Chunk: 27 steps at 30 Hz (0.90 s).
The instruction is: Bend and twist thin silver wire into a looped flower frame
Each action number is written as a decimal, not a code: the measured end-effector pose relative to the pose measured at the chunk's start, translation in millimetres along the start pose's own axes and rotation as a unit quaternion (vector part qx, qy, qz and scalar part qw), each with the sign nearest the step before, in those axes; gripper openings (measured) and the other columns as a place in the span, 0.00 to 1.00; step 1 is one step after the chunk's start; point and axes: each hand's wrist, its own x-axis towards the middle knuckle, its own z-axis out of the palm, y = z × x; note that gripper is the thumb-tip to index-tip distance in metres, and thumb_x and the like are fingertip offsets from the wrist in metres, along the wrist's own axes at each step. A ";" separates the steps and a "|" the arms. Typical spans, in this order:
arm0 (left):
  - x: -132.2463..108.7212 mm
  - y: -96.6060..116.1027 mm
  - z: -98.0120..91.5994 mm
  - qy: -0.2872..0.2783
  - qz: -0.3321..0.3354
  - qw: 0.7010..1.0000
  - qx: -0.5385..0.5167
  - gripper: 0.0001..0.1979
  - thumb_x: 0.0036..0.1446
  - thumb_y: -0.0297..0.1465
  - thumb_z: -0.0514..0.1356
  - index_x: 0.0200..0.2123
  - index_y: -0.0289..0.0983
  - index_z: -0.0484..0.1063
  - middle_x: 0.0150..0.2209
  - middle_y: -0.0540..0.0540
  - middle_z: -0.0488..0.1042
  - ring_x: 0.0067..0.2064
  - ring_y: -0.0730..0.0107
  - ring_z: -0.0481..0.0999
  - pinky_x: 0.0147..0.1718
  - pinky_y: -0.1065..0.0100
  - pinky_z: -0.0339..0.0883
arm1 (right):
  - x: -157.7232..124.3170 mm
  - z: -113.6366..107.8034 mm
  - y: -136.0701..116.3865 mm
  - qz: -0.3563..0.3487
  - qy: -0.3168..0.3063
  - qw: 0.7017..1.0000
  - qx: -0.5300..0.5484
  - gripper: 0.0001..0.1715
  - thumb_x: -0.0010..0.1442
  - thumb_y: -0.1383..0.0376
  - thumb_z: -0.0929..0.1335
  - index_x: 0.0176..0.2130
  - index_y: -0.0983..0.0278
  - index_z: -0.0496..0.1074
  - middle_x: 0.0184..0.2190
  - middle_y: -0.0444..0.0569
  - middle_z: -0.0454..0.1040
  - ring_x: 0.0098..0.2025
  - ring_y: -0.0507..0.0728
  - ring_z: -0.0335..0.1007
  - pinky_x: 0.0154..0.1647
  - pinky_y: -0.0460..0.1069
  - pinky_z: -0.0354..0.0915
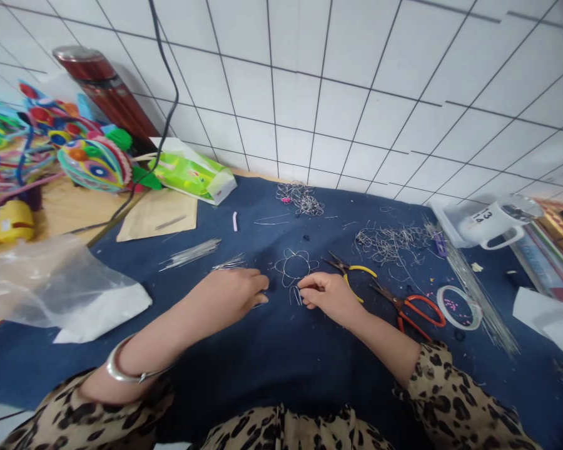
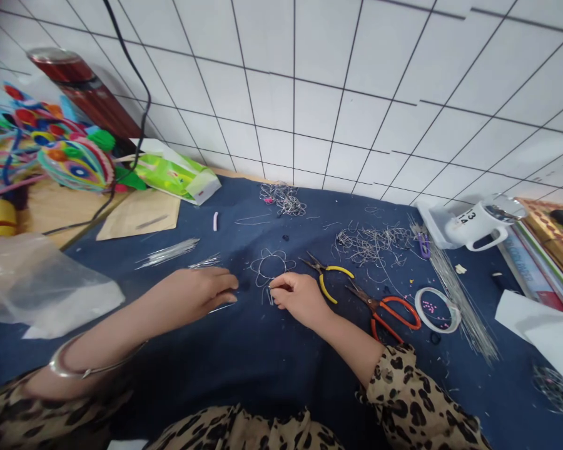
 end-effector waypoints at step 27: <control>27.5 33.0 0.2 -0.005 0.083 0.996 -0.018 0.06 0.60 0.29 0.47 0.32 0.37 0.61 0.30 0.48 0.72 0.31 0.66 0.72 0.28 0.70 0.59 | -12.3 2.9 -1.9 -0.268 0.053 0.933 -0.232 0.07 0.58 0.67 0.63 0.35 0.62 0.71 0.33 0.46 0.71 0.37 0.51 0.66 0.41 0.46 0.62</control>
